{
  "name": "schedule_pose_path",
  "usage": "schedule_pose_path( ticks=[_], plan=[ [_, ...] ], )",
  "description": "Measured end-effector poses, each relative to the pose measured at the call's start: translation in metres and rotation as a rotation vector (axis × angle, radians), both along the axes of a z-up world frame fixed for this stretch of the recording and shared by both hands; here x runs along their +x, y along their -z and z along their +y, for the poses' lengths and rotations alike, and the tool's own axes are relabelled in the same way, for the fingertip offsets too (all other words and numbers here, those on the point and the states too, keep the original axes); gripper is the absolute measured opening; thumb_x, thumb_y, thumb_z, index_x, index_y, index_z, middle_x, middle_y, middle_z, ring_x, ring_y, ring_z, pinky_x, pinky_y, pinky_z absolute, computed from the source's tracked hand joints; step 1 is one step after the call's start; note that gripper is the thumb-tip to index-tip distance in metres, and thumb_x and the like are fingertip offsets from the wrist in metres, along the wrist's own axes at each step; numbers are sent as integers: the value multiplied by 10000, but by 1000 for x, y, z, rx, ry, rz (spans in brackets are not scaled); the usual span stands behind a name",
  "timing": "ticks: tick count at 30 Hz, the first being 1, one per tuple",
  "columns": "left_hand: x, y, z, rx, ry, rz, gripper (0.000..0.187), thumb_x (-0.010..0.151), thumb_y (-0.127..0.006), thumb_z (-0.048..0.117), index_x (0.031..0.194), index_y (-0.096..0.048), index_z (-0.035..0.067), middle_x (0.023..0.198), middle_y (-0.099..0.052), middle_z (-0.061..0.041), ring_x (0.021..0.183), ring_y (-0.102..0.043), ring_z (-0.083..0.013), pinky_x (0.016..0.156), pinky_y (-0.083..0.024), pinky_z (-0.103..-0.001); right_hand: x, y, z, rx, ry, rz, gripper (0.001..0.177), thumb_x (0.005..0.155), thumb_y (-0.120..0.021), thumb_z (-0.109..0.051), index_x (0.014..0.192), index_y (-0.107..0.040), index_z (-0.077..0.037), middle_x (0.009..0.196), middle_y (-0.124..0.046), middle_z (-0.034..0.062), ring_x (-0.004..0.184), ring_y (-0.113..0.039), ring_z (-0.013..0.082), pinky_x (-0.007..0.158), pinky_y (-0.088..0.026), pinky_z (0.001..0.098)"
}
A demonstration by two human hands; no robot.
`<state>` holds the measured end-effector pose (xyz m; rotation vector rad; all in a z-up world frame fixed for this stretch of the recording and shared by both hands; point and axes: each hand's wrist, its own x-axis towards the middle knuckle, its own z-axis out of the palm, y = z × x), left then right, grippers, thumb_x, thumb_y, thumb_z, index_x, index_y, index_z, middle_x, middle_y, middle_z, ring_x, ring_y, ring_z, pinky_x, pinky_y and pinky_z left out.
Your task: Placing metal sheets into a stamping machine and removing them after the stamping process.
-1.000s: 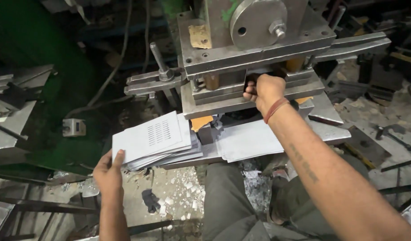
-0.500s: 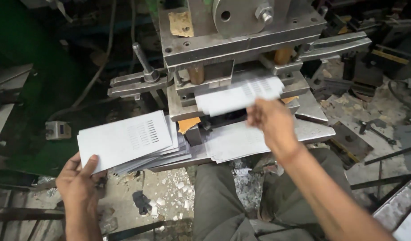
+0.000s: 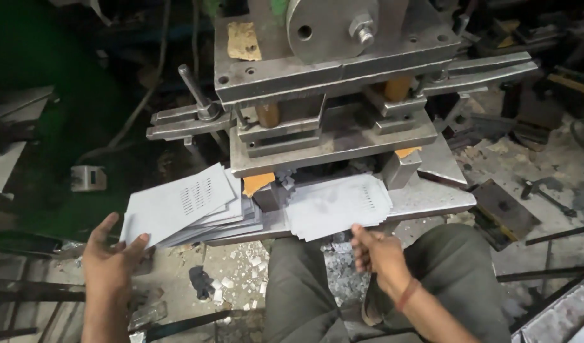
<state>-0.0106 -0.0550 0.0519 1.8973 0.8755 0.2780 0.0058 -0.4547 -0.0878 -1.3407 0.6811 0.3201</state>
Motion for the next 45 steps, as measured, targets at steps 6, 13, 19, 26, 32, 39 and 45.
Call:
schedule_pose_path(
  ticks=[6, 13, 19, 26, 32, 39, 45],
  plan=[
    [4, 35, 23, -152, 75, -106, 819, 865, -596, -157, 1604, -282, 2, 1593, -328, -332, 1390, -403, -536, 911, -538, -545, -18, 46, -10, 157, -281, 83, 225, 994, -700, -125, 872, -708, 64, 642, -648, 153, 486, -569, 220, 453, -475, 329],
    [-7, 33, 29, -329, 95, -87, 863, 887, -521, -193, 1625, -122, 8, 1655, -245, -279, 1390, -470, -464, 989, -550, -474, -18, 49, -10, 106, -312, 184, 217, 1012, -664, -106, 961, -746, 88, 699, -653, 154, 533, -576, 223, 491, -486, 326],
    [-66, 48, 70, -314, -34, -27, 850, 890, -541, -224, 1644, -231, 15, 1371, -567, -429, 1126, -644, -481, 842, -543, -488, -16, 44, -6, 94, -325, 190, 181, 1009, -654, -81, 973, -726, 81, 727, -666, 163, 550, -578, 220, 498, -467, 312],
    [-74, 49, -19, -409, -50, 63, 667, 905, -506, -150, 1550, -383, -37, 1435, -566, -345, 1320, -580, -449, 1156, -452, -558, -17, -34, 39, 236, -813, -181, 583, 834, -772, 16, 1400, -634, -20, 1009, -803, 176, 666, -724, 169, 583, -619, 235],
    [-2, 9, -148, -732, 203, -231, 659, 781, -603, -109, 1437, -578, -62, 1155, -742, -331, 952, -707, -413, 816, -557, -485, -9, -91, 35, 234, -255, -578, 234, 952, -593, -9, 1147, -678, 88, 900, -766, 235, 621, -690, 245, 606, -628, 363],
    [87, 42, -185, -916, 546, -398, 456, 865, -671, -104, 1320, -671, -89, 996, -771, -165, 796, -684, -187, 733, -562, -297, 35, -118, 7, 206, 129, -381, 257, 1068, -487, -67, 1158, -649, 110, 932, -687, 208, 754, -633, 265, 761, -575, 373],
    [117, 59, -189, -1079, 446, -350, 310, 1021, -631, 200, 1218, -668, -36, 1162, -749, -234, 986, -748, -405, 732, -654, -413, 92, -103, 13, 275, 207, -425, 121, 1017, -602, -108, 1011, -643, 5, 900, -769, 174, 774, -785, 265, 688, -664, 370]
  ],
)
